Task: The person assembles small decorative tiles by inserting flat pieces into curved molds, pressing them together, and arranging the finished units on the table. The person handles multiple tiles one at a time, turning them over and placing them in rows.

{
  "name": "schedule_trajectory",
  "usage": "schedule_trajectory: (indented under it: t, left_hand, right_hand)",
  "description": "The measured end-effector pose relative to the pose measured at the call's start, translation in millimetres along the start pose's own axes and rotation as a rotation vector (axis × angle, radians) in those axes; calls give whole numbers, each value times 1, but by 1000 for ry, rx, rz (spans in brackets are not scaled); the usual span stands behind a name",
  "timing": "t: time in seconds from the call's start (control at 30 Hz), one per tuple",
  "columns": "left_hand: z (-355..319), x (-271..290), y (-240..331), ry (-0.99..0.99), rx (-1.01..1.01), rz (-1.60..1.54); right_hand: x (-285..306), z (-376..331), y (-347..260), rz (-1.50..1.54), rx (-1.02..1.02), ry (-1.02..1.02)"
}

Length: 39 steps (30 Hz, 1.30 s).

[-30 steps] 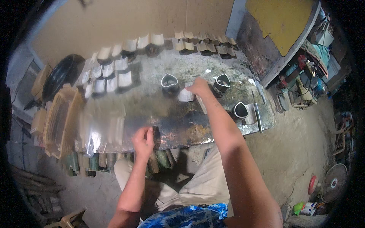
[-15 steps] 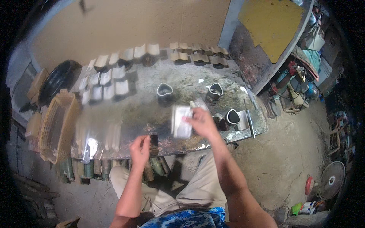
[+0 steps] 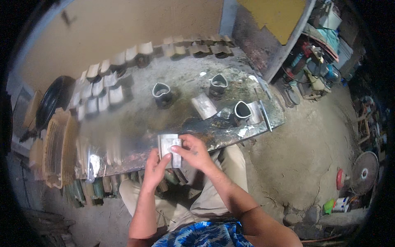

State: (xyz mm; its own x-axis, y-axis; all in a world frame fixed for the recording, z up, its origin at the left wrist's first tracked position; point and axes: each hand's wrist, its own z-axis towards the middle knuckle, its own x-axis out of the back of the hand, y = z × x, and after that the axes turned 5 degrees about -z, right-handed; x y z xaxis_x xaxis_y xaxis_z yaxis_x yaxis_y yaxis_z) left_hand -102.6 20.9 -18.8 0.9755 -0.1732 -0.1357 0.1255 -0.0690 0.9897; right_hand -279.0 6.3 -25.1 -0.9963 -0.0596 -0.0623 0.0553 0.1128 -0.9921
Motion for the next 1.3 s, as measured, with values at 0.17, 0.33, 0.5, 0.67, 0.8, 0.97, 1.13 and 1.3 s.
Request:
schedule_trajectory:
  t: [0.17,0.33,0.5,0.67,0.8,0.97,1.13,1.3]
  left_hand:
    - [32,24,17,217,2,-9]
    - [93,69,16,377,-121,219]
    - [189,96,-12,533,-105,622]
    - [211,98,-16,432,-120,1003]
    - [172,65,13,572,-267,1218]
    - [135,-20,35,8,-462,875]
    - [165,-100,42,-299,-530,973]
    - [145,-163,18,-425,-146,666]
  right_hand:
    - [25,-10,-13,1,-30,28]
    - [59,-36,-12,2,-96,97]
    - [102,-62,0,-72,-95,247]
    - [153,-75,7,-112,5,576]
    - [178,-70,11,-173,87,694]
    - [179,-51,13,-170,131,730]
    - [179,-44,10,-299,183,834]
    - [220,-46,-3,-734,324,957]
